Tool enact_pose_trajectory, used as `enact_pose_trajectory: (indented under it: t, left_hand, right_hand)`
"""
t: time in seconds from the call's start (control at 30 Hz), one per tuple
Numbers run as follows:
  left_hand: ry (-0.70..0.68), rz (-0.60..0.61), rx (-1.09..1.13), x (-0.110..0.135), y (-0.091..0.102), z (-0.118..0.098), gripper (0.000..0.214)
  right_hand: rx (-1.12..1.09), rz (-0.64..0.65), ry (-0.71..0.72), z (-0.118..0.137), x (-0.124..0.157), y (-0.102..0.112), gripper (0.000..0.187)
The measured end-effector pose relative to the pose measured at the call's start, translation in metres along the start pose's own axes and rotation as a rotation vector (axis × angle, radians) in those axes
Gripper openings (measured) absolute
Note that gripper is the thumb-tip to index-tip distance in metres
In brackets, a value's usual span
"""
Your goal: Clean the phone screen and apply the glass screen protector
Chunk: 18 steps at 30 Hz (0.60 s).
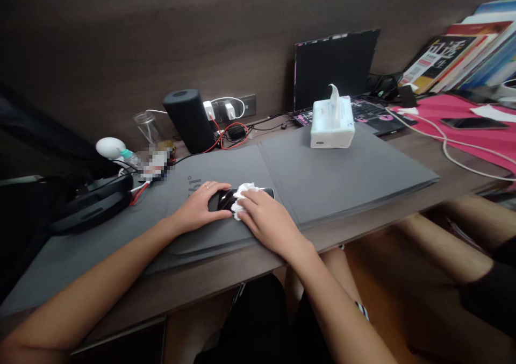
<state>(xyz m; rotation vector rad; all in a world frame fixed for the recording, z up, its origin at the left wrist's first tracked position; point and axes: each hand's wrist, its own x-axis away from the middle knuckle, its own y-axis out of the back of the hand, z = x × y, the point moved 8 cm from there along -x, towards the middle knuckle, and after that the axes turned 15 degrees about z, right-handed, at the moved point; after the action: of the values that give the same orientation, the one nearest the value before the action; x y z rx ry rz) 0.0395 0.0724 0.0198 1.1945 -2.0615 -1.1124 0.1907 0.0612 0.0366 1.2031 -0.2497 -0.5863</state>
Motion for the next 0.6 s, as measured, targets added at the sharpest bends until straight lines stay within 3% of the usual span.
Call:
enact_pose_trajectory:
  t: [0.13,0.33,0.5,0.6]
  left_hand:
    - [-0.006,0.004,0.001,0.000,0.001,-0.001,0.052]
    - [0.002,0.009,-0.001,0.000,0.000,-0.001,0.053]
    - [-0.020,0.003,-0.001,0.001,-0.001,0.000,0.053]
    - [-0.019,0.000,-0.005,0.001,0.000,-0.001,0.052]
  right_hand:
    - [-0.012,0.007,0.063,0.011,-0.005,-0.001,0.028]
    - [0.004,-0.106,-0.115,-0.016,0.012,-0.002,0.024]
    - [0.002,-0.028,-0.072,-0.010,0.008,-0.008,0.032]
    - [-0.108,-0.008,-0.041,-0.009,0.008,-0.008,0.025]
